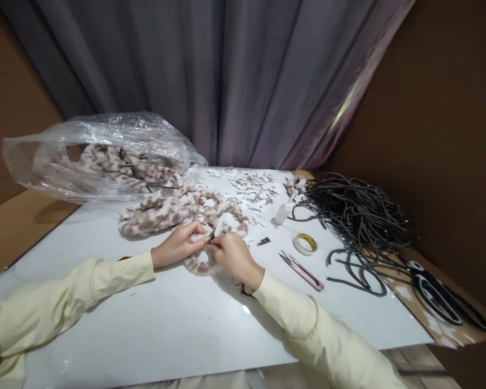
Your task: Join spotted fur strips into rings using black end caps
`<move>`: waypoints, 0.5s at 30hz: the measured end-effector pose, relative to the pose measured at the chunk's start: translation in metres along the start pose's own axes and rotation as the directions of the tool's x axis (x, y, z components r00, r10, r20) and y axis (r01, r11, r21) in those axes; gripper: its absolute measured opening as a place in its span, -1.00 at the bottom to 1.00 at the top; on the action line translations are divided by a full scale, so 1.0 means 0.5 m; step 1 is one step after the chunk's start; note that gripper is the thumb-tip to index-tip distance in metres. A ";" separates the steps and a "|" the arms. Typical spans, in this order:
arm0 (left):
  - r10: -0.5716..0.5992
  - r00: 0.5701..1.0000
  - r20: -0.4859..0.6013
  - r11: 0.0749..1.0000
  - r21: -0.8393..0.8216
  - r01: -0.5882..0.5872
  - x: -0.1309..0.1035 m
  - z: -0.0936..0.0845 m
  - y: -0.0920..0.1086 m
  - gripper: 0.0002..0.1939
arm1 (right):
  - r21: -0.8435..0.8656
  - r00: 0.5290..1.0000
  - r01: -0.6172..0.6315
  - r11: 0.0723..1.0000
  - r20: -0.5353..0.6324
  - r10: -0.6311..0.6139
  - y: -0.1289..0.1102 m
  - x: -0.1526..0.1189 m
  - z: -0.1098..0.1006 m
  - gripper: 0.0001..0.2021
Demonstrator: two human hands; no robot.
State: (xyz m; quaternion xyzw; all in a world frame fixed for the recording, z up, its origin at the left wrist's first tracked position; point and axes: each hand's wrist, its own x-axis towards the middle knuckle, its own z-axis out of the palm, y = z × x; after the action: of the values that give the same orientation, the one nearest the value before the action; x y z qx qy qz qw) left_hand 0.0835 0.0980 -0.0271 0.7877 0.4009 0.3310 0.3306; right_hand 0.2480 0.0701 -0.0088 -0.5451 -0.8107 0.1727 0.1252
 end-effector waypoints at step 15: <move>0.077 0.996 0.048 0.997 0.021 -0.078 0.006 -0.009 -0.003 -0.88 | -0.548 0.994 0.085 0.832 -0.007 -0.106 -0.017 -0.027 -0.047 -0.85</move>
State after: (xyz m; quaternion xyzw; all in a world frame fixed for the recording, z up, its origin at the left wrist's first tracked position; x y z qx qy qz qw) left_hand 0.0807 0.1024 -0.0252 0.8139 0.3659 0.3204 0.3179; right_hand 0.2552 0.0579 0.0161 -0.5203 -0.8499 -0.0825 -0.0124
